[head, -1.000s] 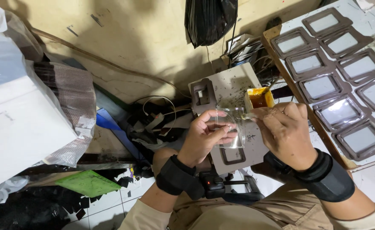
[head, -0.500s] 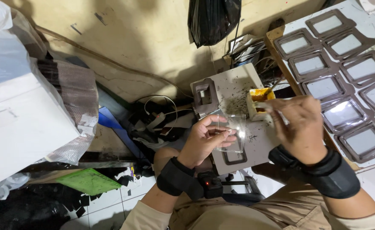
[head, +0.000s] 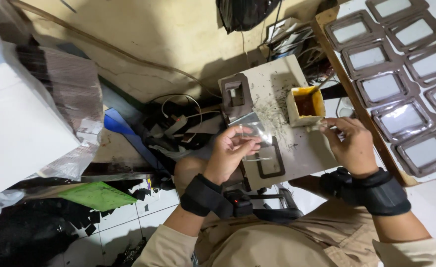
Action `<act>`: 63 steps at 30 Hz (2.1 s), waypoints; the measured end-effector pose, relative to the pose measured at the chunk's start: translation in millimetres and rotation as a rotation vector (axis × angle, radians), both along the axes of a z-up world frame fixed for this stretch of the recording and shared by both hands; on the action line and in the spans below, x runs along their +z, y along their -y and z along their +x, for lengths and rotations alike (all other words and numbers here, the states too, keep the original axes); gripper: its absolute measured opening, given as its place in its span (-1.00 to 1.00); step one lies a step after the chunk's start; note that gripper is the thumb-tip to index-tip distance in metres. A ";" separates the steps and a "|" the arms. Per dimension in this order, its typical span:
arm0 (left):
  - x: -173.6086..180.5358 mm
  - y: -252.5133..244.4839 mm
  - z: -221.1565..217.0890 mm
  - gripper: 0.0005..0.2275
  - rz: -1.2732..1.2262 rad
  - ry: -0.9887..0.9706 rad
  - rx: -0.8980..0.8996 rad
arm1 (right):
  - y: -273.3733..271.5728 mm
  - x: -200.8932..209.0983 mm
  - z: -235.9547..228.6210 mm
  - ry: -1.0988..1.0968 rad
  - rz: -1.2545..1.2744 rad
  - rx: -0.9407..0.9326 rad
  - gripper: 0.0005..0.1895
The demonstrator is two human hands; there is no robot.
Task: The person sits on the floor and assembles rectangular plastic frames by hand. They apply a brown adhesive from a small container to the edges of the frames and press clear plastic sheets into place. The person handles multiple frames one at a time, placing finished units on a nearby table.
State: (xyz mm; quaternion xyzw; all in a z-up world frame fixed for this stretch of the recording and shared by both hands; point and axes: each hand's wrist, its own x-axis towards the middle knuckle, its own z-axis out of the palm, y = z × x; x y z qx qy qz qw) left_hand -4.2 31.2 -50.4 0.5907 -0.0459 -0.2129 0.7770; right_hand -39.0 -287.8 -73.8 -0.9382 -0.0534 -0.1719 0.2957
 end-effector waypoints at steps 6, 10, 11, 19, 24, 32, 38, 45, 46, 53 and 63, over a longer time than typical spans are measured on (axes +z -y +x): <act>-11.3 -2.1 1.4 -0.69 -0.013 -0.067 0.092 | 2.9 -44.5 2.3 -0.184 0.278 -0.221 -0.79; -22.2 -3.3 4.0 -0.69 0.005 -0.057 0.092 | 13.8 -60.8 2.9 -0.214 0.320 -0.243 -0.74; -21.0 -3.2 4.0 -0.70 0.008 -0.061 0.101 | 17.2 -65.1 4.0 -0.235 0.276 -0.249 -0.75; -22.7 -2.5 5.9 -0.71 0.012 -0.065 0.130 | 26.8 -96.7 6.2 -0.099 0.004 -0.193 -0.80; -22.9 -2.8 5.7 -0.71 0.013 -0.063 0.126 | -1.1 -90.7 -10.0 -0.219 -0.080 -0.151 -0.67; -21.1 -0.4 5.2 -0.71 -0.002 -0.081 0.119 | -11.8 -111.4 -21.5 -0.329 -0.212 -0.086 -0.69; -12.7 3.0 2.0 -0.69 -0.012 -0.098 0.106 | -5.8 -128.0 -18.8 -0.322 -0.188 -0.078 -0.70; -2.7 8.1 -1.2 -0.66 -0.058 -0.091 0.095 | -25.9 -90.0 -24.5 -0.111 -0.233 -0.123 -0.78; 1.1 8.1 -2.0 -0.66 -0.055 -0.091 0.102 | -30.9 -81.1 -24.4 -0.110 -0.230 -0.116 -0.78; 19.0 13.6 -7.7 -0.64 -0.148 -0.098 0.033 | -65.6 2.3 -25.7 0.275 0.073 0.079 -0.81; 32.7 17.7 -16.0 -0.66 -0.033 0.055 -0.004 | -79.5 48.6 -28.0 0.391 0.220 0.168 -0.91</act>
